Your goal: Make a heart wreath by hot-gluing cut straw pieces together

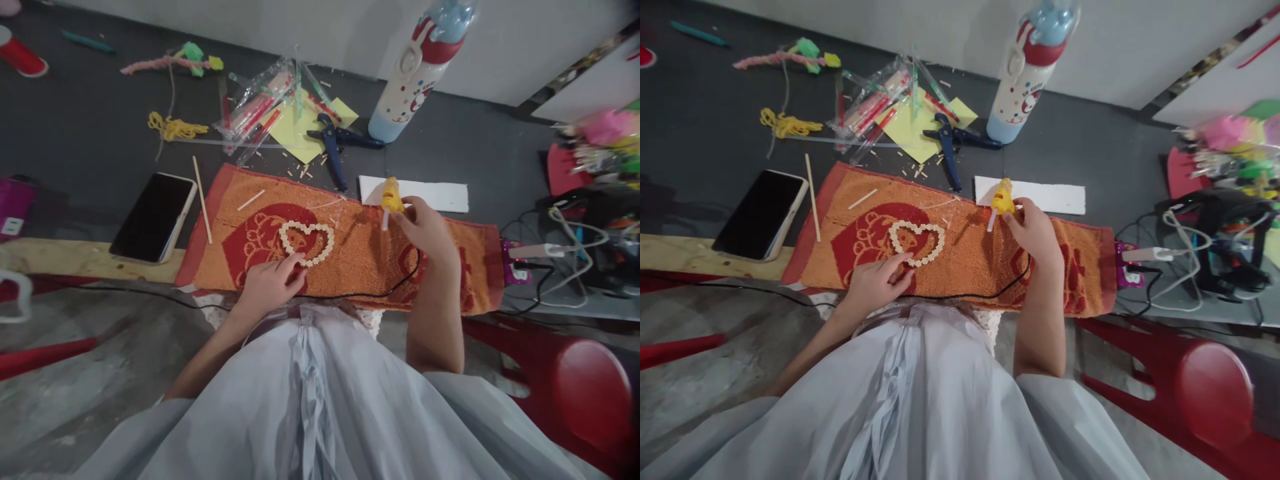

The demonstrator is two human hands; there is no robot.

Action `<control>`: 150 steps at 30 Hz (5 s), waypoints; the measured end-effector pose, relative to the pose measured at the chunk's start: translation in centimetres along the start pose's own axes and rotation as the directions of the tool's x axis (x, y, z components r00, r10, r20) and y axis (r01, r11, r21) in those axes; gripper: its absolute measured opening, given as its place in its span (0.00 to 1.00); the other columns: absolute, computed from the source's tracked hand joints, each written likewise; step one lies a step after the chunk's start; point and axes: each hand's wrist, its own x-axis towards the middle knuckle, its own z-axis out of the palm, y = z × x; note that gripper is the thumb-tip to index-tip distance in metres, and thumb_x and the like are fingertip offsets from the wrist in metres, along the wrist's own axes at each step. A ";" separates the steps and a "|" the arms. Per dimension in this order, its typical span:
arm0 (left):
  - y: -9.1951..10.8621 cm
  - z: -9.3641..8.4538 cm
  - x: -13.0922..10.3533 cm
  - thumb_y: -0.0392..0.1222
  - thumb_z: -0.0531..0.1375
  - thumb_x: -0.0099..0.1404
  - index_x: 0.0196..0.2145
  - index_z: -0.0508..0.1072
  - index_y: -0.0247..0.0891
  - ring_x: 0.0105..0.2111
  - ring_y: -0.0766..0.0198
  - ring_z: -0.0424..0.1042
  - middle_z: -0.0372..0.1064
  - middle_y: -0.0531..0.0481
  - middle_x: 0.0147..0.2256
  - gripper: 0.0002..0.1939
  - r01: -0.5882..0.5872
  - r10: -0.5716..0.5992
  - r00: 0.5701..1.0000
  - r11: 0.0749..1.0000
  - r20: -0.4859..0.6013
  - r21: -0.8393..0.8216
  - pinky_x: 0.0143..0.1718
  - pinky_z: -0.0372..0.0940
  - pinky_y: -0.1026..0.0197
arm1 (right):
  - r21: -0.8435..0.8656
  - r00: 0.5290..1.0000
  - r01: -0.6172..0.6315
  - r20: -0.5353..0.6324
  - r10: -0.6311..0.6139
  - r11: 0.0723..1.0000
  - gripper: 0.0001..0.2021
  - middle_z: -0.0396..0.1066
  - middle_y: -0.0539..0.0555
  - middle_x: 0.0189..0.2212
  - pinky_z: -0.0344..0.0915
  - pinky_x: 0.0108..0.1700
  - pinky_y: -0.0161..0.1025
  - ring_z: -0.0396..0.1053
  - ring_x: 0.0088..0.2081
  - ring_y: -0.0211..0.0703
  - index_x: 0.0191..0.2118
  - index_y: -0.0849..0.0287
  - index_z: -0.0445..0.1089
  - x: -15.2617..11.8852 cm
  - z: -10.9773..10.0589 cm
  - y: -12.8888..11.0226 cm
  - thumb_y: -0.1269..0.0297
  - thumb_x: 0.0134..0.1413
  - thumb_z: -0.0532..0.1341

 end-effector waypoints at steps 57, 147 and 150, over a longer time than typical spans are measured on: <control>0.7 -0.2 2.2 0.43 0.64 0.58 0.36 0.78 0.44 0.57 0.44 0.59 0.62 0.44 0.57 0.07 0.023 -0.024 0.995 1.000 0.101 0.009 0.58 0.53 0.40 | 0.945 0.940 -0.327 0.323 0.109 0.012 0.17 0.51 0.43 0.20 0.49 0.22 0.34 0.49 0.21 0.33 0.34 0.51 0.63 -8.5 7.2 -8.4 0.56 0.40 0.70; -0.7 0.3 2.7 0.42 0.59 0.63 0.37 0.74 0.45 0.51 0.53 0.64 0.74 0.49 0.40 0.05 -0.038 0.062 0.990 0.982 0.130 -0.183 0.58 0.48 0.41 | 0.947 0.944 -0.321 0.320 0.082 -0.002 0.16 0.51 0.43 0.20 0.50 0.22 0.33 0.49 0.21 0.32 0.38 0.53 0.69 -8.5 7.1 -8.5 0.58 0.41 0.69; -0.7 0.4 2.7 0.42 0.60 0.63 0.38 0.74 0.44 0.50 0.53 0.64 0.74 0.49 0.40 0.05 -0.055 0.075 0.991 0.982 0.108 -0.178 0.58 0.49 0.41 | 0.948 0.945 -0.317 0.317 0.078 -0.012 0.16 0.51 0.43 0.20 0.50 0.22 0.32 0.49 0.21 0.32 0.38 0.54 0.69 -8.5 7.1 -8.5 0.58 0.41 0.70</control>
